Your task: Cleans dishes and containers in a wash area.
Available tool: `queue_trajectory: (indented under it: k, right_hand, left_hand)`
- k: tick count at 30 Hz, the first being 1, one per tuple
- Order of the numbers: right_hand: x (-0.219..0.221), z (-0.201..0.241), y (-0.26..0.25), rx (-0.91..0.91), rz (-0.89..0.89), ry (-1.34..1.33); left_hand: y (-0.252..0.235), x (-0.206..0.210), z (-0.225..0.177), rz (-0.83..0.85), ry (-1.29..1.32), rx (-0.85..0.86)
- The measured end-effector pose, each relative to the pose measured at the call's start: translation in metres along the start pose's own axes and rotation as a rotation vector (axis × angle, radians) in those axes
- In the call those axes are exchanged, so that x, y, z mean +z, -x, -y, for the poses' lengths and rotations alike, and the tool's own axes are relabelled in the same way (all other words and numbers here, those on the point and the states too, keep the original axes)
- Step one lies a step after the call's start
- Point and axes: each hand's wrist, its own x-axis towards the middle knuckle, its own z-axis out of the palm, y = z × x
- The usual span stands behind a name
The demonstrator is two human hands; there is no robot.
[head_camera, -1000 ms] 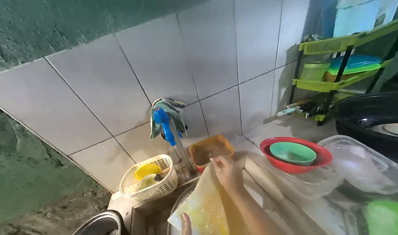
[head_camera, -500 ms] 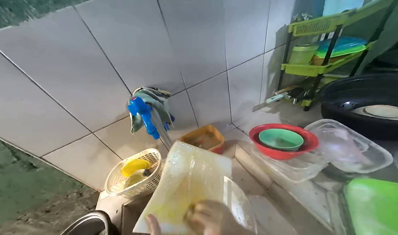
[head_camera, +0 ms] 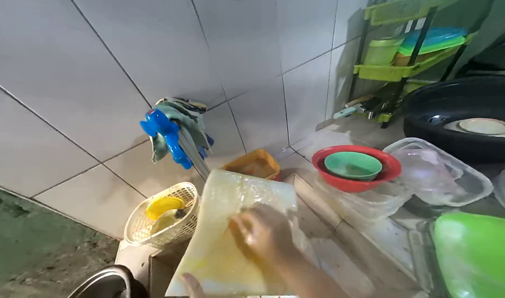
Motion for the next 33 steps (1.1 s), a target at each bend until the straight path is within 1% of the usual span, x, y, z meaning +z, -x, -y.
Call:
queue_trajectory:
  k: [1, 2, 3, 4, 5, 7, 8, 10, 11, 12, 13, 14, 15, 16, 17, 18, 20, 21, 22, 23, 24, 25, 26, 27, 28, 29, 30, 31, 32, 33]
  right_hand:
    - [0.002, 0.019, 0.002, -0.023, 0.045, -0.040]
    - [0.000, 0.033, 0.011, -0.091, 0.108, -0.097]
    - [-0.006, 0.039, 0.024, -0.175, 0.182, -0.168]
    - [-0.015, 0.032, 0.037, -0.260, 0.249, -0.224]
    - [-0.024, 0.016, 0.049, -0.331, 0.299, -0.250]
    - [-0.038, -0.023, 0.057, -0.381, 0.312, -0.214]
    - [-0.042, -0.035, 0.048, -0.363, 0.268, -0.154]
    - [-0.036, -0.045, 0.015, -0.232, 0.079, -0.010]
    - [-0.031, -0.044, -0.002, -0.153, -0.003, 0.053]
    - [-0.027, -0.036, -0.012, -0.084, -0.038, 0.085]
    - [-0.023, -0.019, -0.011, -0.066, -0.025, 0.081]
    - [-0.018, 0.002, -0.002, -0.121, 0.025, 0.043]
    - [-0.017, 0.018, 0.010, -0.211, 0.119, -0.041]
    - [-0.016, 0.022, 0.017, -0.289, 0.186, -0.116]
    - [-0.018, 0.014, 0.016, -0.304, 0.221, -0.144]
    - [-0.021, -0.004, 0.007, -0.258, 0.199, -0.105]
    - [-0.028, -0.036, -0.013, -0.029, 0.111, 0.032]
    - [-0.027, -0.040, -0.015, 0.063, 0.070, 0.058]
    - [-0.024, -0.030, -0.012, 0.105, 0.062, 0.051]
    - [-0.018, -0.012, -0.003, 0.071, 0.063, 0.028]
    - [-0.015, 0.003, 0.006, -0.010, 0.066, -0.044]
    - [-0.014, 0.008, 0.009, -0.072, 0.091, -0.115]
    - [-0.015, 0.002, 0.004, -0.065, 0.114, -0.130]
    - [-0.018, -0.010, -0.004, 0.012, 0.144, -0.086]
    - [-0.023, -0.021, -0.014, 0.143, 0.185, -0.062]
    - [-0.023, -0.027, -0.022, 0.243, 0.176, -0.040]
    - [-0.019, -0.024, -0.024, 0.278, 0.148, -0.023]
    - [-0.014, -0.010, -0.023, 0.235, 0.130, -0.028]
    - [-0.007, 0.005, -0.019, 0.097, 0.090, -0.050]
    - [-0.003, 0.011, -0.018, -0.024, 0.090, -0.100]
  left_hand:
    - [0.003, 0.013, 0.003, 0.006, -0.011, -0.011]
    - [0.003, 0.025, 0.001, -0.024, -0.089, -0.006]
    - [0.001, 0.030, -0.003, -0.093, -0.129, 0.024]
    - [-0.004, 0.024, -0.007, -0.114, -0.130, 0.074]
    - [-0.011, 0.010, -0.013, -0.077, -0.119, 0.120]
    - [-0.019, -0.014, -0.022, 0.016, -0.031, 0.139]
    - [-0.018, -0.018, -0.023, 0.047, -0.006, 0.113]
    - [-0.006, -0.013, -0.020, 0.082, 0.032, 0.018]
    - [0.001, -0.007, -0.015, 0.078, 0.019, -0.030]
    - [0.008, -0.001, -0.007, 0.063, -0.006, -0.064]
    - [0.012, 0.006, 0.000, 0.046, -0.008, -0.074]
    - [0.013, 0.011, 0.006, 0.041, -0.003, -0.070]
    - [0.013, 0.015, 0.009, 0.030, 0.011, -0.070]
    - [0.013, 0.016, 0.011, 0.002, 0.047, -0.084]
    - [0.015, 0.010, 0.011, 0.006, 0.088, -0.104]
    - [0.016, 0.006, 0.008, 0.020, 0.052, -0.092]
    - [0.023, 0.005, 0.003, -0.029, -0.014, -0.050]
    - [0.025, 0.006, 0.004, -0.026, -0.028, -0.029]
    - [0.025, 0.008, 0.006, 0.006, -0.046, -0.010]
    - [0.021, 0.010, 0.008, 0.046, -0.046, -0.003]
    - [0.018, 0.010, 0.010, 0.079, -0.028, -0.013]
    - [0.016, 0.011, 0.009, 0.097, -0.035, -0.029]
    - [0.016, 0.012, 0.008, 0.090, -0.044, -0.048]
    - [0.018, 0.014, 0.006, 0.075, -0.072, -0.063]
    - [0.023, 0.016, 0.006, 0.055, -0.097, -0.074]
    - [0.028, 0.020, 0.006, 0.038, -0.115, -0.078]
    - [0.029, 0.024, 0.007, 0.036, -0.128, -0.069]
    - [0.028, 0.027, 0.008, 0.052, -0.124, -0.061]
    - [0.024, 0.027, 0.008, 0.070, -0.103, -0.053]
    - [0.021, 0.024, 0.008, 0.083, -0.087, -0.052]
